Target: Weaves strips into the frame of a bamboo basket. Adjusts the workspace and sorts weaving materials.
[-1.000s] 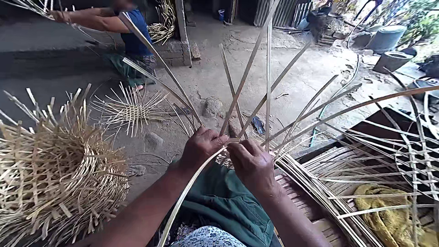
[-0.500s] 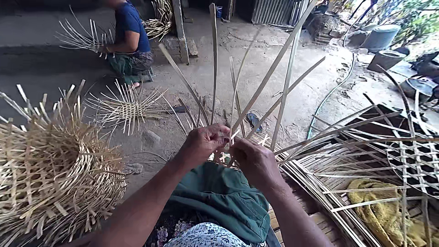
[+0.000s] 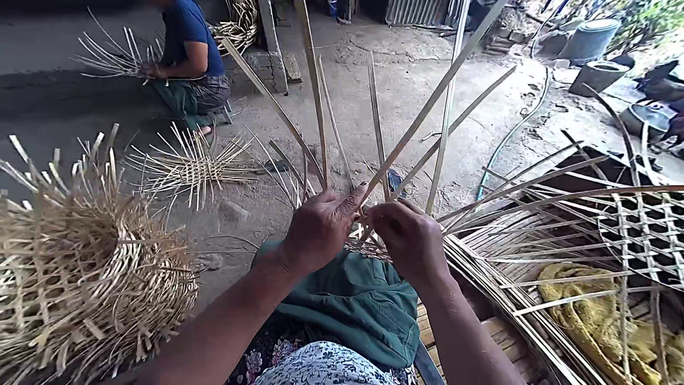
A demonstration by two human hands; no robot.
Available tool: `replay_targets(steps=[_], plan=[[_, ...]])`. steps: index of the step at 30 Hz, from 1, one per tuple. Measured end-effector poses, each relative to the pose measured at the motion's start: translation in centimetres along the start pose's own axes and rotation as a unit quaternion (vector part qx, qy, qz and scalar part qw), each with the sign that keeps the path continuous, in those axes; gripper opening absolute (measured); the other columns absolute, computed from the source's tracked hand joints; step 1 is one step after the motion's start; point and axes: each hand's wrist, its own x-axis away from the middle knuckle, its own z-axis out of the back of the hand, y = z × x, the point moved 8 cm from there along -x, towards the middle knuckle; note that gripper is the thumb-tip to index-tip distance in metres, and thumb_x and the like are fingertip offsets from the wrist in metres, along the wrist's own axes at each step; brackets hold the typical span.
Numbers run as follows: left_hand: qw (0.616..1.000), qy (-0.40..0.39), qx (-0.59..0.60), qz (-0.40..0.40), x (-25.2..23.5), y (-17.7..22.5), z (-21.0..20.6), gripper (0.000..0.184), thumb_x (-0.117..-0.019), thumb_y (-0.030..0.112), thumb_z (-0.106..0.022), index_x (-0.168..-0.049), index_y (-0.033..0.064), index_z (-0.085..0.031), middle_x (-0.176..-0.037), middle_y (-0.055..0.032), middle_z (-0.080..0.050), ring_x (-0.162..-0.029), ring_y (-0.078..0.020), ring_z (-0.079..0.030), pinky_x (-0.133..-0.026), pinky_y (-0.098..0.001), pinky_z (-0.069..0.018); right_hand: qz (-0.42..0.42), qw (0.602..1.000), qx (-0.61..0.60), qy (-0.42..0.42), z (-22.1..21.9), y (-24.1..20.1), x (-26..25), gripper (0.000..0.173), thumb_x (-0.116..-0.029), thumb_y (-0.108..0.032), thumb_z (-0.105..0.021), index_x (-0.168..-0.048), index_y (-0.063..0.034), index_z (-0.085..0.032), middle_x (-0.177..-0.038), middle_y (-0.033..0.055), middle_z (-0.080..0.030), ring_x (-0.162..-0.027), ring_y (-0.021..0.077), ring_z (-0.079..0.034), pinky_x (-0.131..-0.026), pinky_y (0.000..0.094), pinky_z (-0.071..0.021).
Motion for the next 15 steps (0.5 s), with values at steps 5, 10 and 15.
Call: replay_targets(steps=[5,10,15], plan=[[1.000,0.028,0.006,-0.005,0.2,1.0,-0.6,0.044,-0.0973,0.017,-0.060,-0.139,0.0014,-0.063,-0.070,-0.0059,-0.068,-0.062,-0.0219,-0.056,-0.057,-0.0349,-0.0456,-0.052,0.992,0.050,0.104,1.9,1.3,2.1,0.019,-0.0948,-0.025,-0.070,-0.094,-0.0051,-0.069,-0.082,0.0052,-0.065,-0.064,0.0111,-0.059,-0.059,0.0278,-0.0516],[0.999,0.041,0.006,-0.010,0.1,2.6,-1.4,0.044,-0.0974,0.018,-0.063,-0.138,0.0020,-0.064,-0.068,-0.0054,-0.066,-0.061,-0.0224,-0.057,-0.054,-0.0342,-0.0457,-0.088,0.989,0.041,0.116,1.7,1.6,2.5,0.019,-0.0909,-0.021,-0.074,-0.097,-0.0049,-0.066,-0.072,0.0034,-0.063,-0.060,0.0145,-0.060,-0.057,0.0353,-0.0528],[0.999,0.041,0.017,-0.011,0.5,3.3,-1.4,0.045,-0.0970,0.023,-0.066,-0.138,0.0064,-0.064,-0.072,-0.0054,-0.069,-0.063,-0.0232,-0.061,-0.057,-0.0353,-0.0498,-0.082,0.982,0.160,0.064,2.2,-0.2,2.4,0.040,-0.0944,-0.017,-0.065,-0.134,-0.0112,-0.067,-0.090,0.0115,-0.068,-0.067,0.0253,-0.066,-0.058,0.0455,-0.0556]])
